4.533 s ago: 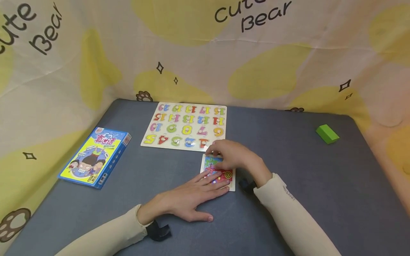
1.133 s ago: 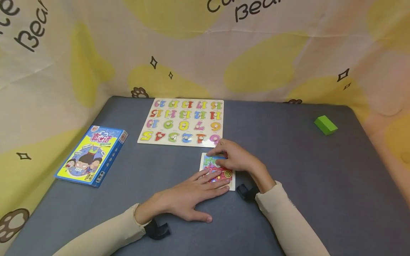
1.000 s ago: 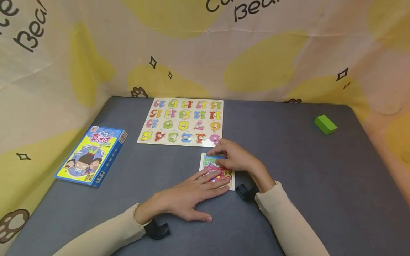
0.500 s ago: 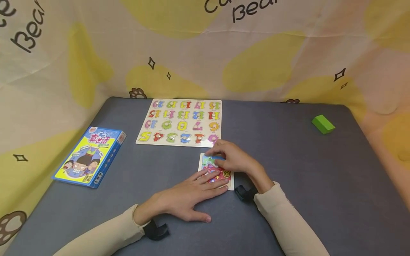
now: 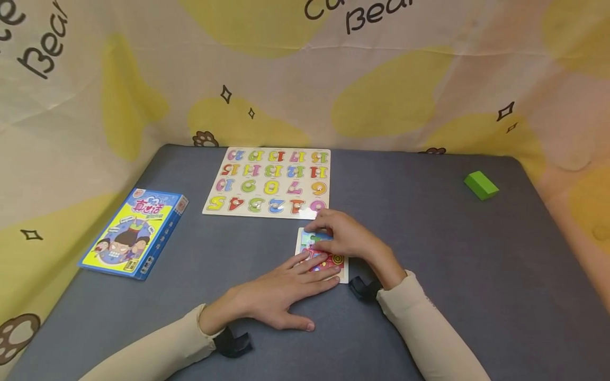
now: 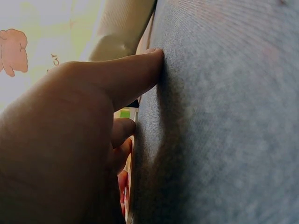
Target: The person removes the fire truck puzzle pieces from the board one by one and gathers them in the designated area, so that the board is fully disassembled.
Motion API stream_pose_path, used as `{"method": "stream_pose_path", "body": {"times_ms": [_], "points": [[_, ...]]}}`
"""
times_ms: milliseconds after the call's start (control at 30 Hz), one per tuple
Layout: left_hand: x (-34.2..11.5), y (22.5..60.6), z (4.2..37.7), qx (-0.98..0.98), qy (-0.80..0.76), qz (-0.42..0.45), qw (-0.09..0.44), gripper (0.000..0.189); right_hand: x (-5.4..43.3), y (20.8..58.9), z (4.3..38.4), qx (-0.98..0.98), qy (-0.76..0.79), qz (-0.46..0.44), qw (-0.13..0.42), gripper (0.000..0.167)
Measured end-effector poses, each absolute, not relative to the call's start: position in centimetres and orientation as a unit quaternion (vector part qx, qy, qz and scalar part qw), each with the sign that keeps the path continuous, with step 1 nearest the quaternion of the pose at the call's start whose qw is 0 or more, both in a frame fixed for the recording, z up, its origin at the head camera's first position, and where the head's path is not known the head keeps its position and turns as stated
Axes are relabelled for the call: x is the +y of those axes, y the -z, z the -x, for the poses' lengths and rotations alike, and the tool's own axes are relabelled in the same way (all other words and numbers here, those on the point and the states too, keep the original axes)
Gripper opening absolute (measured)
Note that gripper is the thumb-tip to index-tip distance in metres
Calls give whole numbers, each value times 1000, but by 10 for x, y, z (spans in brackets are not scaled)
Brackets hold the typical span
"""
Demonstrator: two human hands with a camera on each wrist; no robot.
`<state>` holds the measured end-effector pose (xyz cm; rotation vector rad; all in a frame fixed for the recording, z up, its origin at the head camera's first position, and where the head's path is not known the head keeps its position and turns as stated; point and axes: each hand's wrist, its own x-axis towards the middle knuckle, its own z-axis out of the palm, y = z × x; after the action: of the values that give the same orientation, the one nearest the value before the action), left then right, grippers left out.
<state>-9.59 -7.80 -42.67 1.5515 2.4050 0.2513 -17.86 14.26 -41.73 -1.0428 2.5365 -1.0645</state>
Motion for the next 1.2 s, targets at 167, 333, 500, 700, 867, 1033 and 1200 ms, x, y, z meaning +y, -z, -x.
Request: {"method": "stream_pose_path", "body": {"times_ms": [167, 333, 500, 700, 867, 1033, 1200], "points": [[-78, 425, 96, 831, -85, -533, 137, 87, 140, 416, 179, 861, 356, 351, 94, 35], [-78, 423, 96, 830, -90, -530, 145, 87, 139, 415, 180, 862, 352, 351, 100, 37], [-79, 423, 96, 830, -92, -531, 146, 86, 140, 416, 180, 861, 352, 355, 97, 36], [-79, 423, 96, 830, -91, -530, 148, 85, 142, 417, 181, 857, 360, 359, 89, 34], [-79, 424, 95, 829, -91, -531, 146, 86, 143, 418, 180, 856, 364, 356, 85, 33], [-79, 424, 95, 828, -96, -533, 148, 85, 146, 418, 180, 857, 374, 347, 77, 33], [-78, 423, 95, 825, -104, -534, 154, 85, 153, 415, 183, 858, 390, 328, 64, 35]]}}
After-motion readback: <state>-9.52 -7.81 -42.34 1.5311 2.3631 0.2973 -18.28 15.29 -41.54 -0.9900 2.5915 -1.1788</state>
